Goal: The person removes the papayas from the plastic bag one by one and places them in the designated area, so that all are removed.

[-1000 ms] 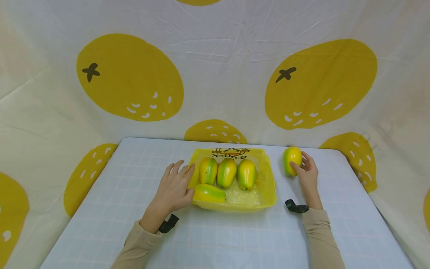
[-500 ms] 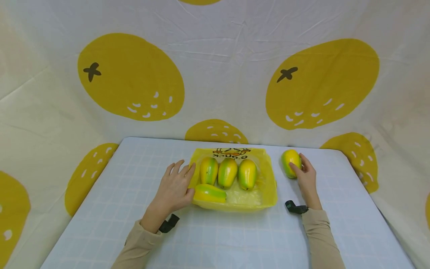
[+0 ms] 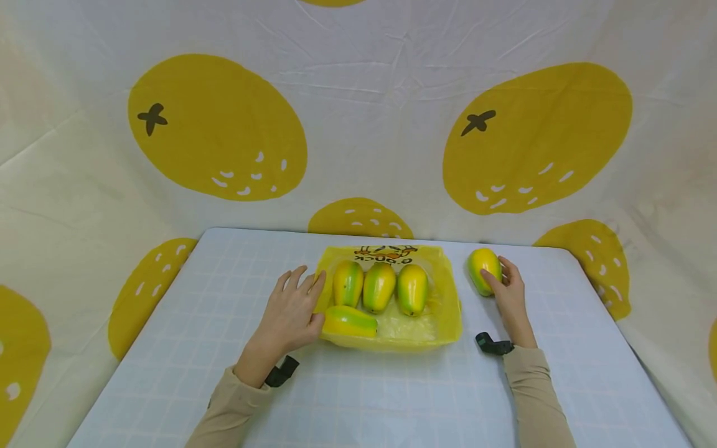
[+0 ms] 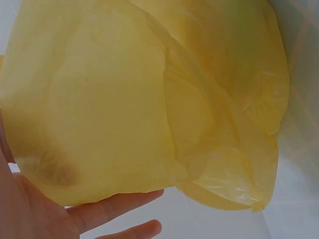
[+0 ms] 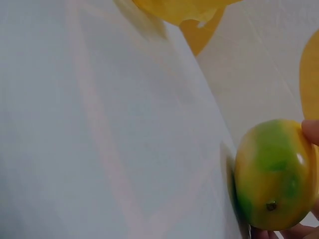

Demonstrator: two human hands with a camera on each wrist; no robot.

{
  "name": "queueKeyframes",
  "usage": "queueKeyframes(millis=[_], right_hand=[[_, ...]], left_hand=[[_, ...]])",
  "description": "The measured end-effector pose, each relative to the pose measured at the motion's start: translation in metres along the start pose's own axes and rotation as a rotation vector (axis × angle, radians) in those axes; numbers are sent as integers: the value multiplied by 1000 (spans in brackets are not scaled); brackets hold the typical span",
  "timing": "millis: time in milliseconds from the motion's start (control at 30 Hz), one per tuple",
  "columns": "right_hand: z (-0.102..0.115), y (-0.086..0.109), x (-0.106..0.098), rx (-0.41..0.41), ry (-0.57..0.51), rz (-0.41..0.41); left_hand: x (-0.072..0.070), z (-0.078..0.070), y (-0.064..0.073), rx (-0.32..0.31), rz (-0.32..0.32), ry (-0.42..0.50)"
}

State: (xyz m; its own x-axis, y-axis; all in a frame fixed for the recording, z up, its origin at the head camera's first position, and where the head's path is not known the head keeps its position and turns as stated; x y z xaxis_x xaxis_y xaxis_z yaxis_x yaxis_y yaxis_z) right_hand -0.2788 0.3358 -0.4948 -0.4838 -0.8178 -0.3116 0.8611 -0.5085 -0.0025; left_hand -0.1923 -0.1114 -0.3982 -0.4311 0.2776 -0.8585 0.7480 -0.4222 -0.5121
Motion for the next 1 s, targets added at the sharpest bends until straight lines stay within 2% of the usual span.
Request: queueKeyframes(millis=[433,700,1000], right_hand=[[-3,-1,3,5,12,6],[-5,-1,5,12,6,-34],[-4,1,8,13,37,-21]], left_hand=[[1,1,0,-4,2,-8],[0,1,0,-5,9,-1],[0,0,0,-9,6,-2]])
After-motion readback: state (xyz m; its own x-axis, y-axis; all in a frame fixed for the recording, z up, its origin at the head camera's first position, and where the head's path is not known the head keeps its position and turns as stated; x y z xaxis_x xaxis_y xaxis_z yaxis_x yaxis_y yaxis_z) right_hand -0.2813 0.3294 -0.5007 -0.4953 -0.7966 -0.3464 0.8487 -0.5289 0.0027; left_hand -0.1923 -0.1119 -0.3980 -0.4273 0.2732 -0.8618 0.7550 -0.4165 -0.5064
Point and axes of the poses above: each hand's wrist, its own y-axis away from the middle knuckle, its own x-axis out of the palm, z = x × y, the point moved 5 cm from there along -y, towards the middle knuckle, and after that the axes turned 10 degrees about -z, right-handed, at the moved point
